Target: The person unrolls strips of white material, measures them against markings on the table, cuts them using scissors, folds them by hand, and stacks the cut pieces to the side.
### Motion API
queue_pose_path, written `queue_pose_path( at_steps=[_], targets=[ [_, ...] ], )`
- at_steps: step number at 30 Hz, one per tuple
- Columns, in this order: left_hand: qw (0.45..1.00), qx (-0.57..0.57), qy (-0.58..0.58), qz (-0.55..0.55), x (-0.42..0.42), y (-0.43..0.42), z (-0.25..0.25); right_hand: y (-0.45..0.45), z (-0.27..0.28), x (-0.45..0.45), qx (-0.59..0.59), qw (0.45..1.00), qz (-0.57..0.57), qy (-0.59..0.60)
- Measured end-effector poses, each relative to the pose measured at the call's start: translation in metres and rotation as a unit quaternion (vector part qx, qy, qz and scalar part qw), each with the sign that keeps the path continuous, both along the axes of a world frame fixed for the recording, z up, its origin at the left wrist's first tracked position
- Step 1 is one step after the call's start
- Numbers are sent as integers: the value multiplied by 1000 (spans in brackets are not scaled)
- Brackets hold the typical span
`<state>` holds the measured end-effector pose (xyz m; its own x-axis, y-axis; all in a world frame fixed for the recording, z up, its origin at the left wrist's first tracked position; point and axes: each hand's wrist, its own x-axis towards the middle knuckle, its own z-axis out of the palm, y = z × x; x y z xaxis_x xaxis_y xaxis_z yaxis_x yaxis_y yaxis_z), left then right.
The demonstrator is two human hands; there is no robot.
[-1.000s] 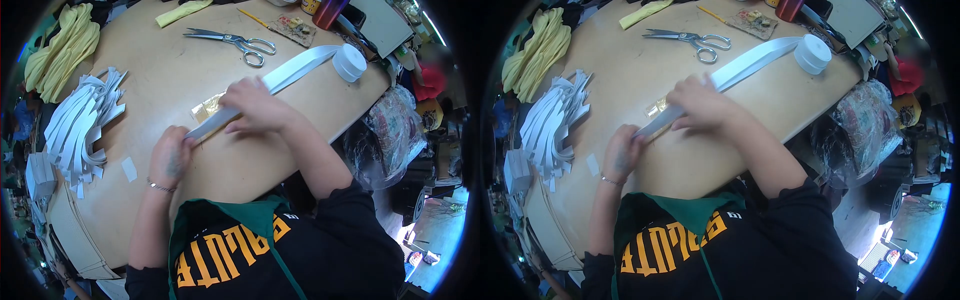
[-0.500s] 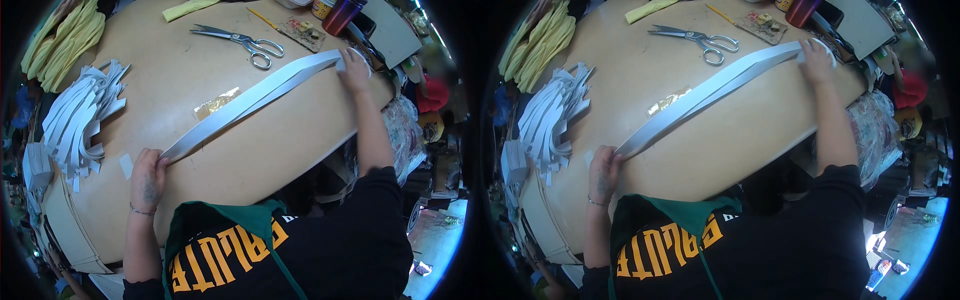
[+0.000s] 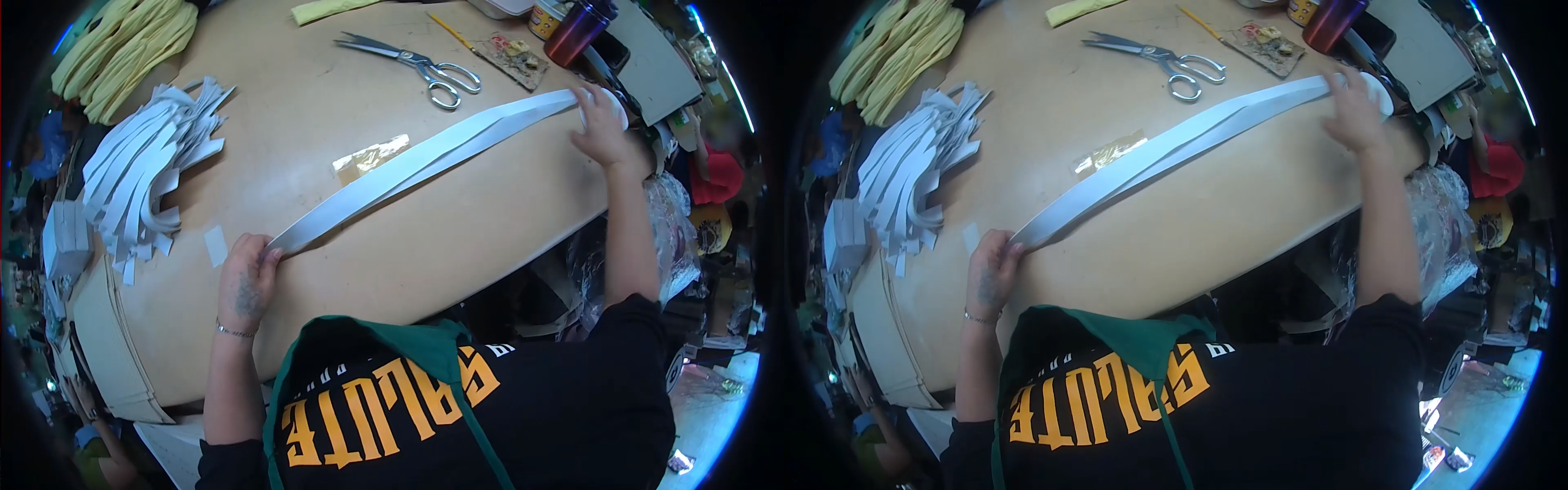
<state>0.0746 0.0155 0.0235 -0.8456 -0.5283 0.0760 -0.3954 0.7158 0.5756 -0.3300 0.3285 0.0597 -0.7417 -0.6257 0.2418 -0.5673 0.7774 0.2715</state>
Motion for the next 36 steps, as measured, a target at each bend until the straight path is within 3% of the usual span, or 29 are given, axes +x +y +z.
queue_pose_path(
  at_steps=[2,3,6,11,14,17,20,23,26,29,34,36],
  targets=[
    [1000,-20,3,-12,5,-1,0,-58,-5,42,-138,956,246,-75],
    [999,-29,4,-17,3,0,2,-92,-7,74,-166,922,316,-148],
    [1000,-13,-3,-19,2,4,8,-178,-9,165,-99,819,443,-351],
    [1000,14,9,-21,4,4,4,-229,-4,196,103,764,387,-506],
    [991,131,-15,4,4,1,0,-233,-22,186,43,762,399,-508],
    [974,222,42,18,9,-6,-23,-234,-29,179,-98,751,366,-541],
    [948,308,55,51,9,-2,-16,-237,-40,175,-136,763,429,-463],
    [940,335,21,51,14,-8,-14,-234,-27,178,-98,741,371,-551],
    [923,377,-18,76,19,-12,-7,-231,-21,176,-141,725,367,-566],
    [909,406,-67,64,21,-9,6,-241,-33,174,-248,739,375,-501],
    [956,294,-19,-4,31,-4,2,-234,-22,176,-86,746,366,-549],
    [983,177,45,-32,30,0,4,-229,-21,180,-37,734,371,-568]
  ],
)
